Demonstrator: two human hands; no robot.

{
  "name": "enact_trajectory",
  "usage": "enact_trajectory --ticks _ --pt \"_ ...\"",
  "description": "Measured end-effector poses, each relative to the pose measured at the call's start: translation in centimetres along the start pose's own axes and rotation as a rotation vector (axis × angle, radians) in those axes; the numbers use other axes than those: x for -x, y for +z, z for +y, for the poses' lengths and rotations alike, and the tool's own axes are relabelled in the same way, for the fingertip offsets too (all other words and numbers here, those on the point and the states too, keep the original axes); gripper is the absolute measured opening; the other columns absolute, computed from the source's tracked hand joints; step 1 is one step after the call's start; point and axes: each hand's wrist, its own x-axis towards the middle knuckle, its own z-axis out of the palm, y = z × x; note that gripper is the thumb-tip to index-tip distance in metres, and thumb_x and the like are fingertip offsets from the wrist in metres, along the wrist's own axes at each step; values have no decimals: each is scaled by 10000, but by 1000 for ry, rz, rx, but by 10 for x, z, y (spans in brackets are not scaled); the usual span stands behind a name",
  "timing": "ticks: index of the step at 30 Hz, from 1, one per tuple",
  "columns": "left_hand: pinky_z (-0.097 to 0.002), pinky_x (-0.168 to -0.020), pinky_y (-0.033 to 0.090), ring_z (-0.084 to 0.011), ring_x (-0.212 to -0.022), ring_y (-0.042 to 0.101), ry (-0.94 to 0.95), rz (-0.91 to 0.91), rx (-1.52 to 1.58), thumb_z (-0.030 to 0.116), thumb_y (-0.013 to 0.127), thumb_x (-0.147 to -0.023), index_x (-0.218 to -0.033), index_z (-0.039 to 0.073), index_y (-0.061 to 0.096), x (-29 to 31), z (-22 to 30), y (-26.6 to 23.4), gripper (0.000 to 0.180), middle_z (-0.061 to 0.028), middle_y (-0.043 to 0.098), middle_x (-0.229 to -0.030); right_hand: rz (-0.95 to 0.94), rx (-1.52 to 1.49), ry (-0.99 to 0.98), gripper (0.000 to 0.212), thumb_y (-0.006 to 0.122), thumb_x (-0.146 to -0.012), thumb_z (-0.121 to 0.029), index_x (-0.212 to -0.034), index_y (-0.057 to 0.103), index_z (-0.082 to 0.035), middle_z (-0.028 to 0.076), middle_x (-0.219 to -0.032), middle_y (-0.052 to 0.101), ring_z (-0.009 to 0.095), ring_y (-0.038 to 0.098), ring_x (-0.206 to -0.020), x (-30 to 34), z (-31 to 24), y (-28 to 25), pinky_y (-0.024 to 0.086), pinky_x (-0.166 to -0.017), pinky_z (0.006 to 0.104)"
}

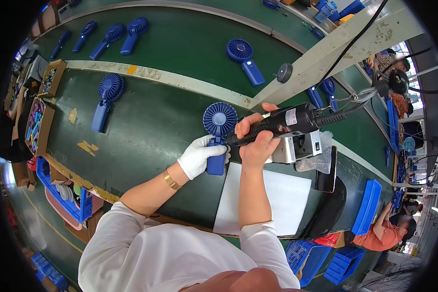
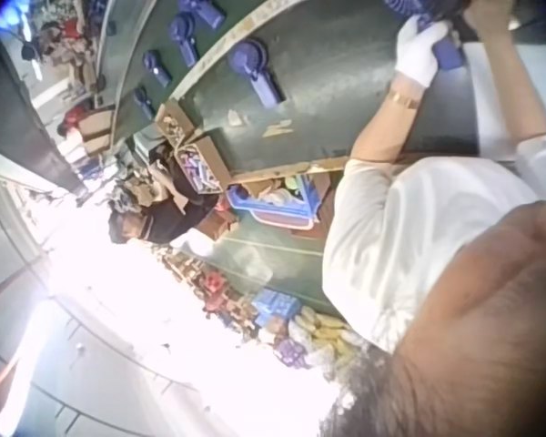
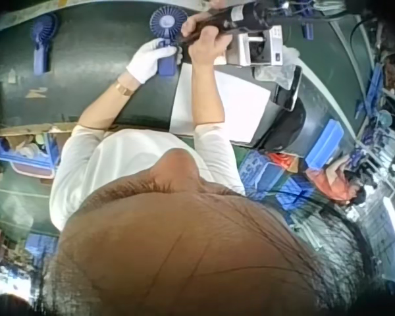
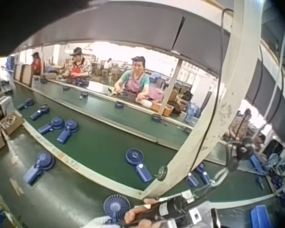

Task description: The person assembles handheld fans by driving screws into each fan with an electric screwdriver and placing the fastened fans onto a conveyor belt.

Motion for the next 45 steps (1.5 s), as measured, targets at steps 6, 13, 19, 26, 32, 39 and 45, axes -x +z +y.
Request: enact_trajectory --ticks 6,13,19,26,32,39,45 --pt "-318 -696 536 -192 -738 633 -3 3 0 56 637 -804 -1012 2 524 0 0 -2 243 -102 623 -880 -6 -11 -5 778 683 -709 -572 -1183 364 -43 58 -608 477 130 439 -491 1 0 3 385 -478 268" --pt "-322 -703 537 -200 -741 635 -18 -7 25 49 628 -808 -1010 0 524 -2 0 -6 232 -101 622 -882 -75 -84 -29 713 732 -728 -451 -1146 395 18 73 -660 542 129 512 -554 6 15 -1 410 -500 237" --pt "-289 -808 506 -168 -910 605 161 -20 126 -46 540 -816 -1118 -50 504 -7 -7 -17 305 -119 602 -1047 -433 441 -79 763 871 -529 -146 -1124 419 6 106 -864 566 161 569 -684 25 43 -11 466 -546 255" --pt "-288 -823 498 -160 -927 600 126 -82 204 -45 501 -838 -1103 -31 519 -8 -5 -13 266 -97 605 -1055 -384 477 -304 742 870 -564 -176 -1129 429 13 147 -966 564 197 577 -819 18 31 -4 491 -676 307" --pt "-329 -701 535 -199 -774 632 19 -52 -31 18 583 -822 -1006 -8 510 -3 -5 -7 200 -115 611 -976 -81 191 -256 477 640 -681 4 -1107 425 7 91 -699 534 129 486 -570 12 0 -14 440 -549 226" --pt "-356 -626 544 -229 -689 628 -19 -83 -78 1 636 -761 -1124 48 374 3 1 7 450 -151 582 -912 22 396 -208 523 727 -719 -126 -1127 435 23 66 -666 536 97 492 -586 2 -14 -18 383 -542 216" --pt "-291 -658 497 -155 -739 584 112 17 -366 88 699 -710 -1054 22 447 0 -11 6 432 -67 544 -842 32 347 -196 605 725 -750 -307 -1154 421 26 75 -662 547 126 505 -551 2 -15 -9 401 -516 234"
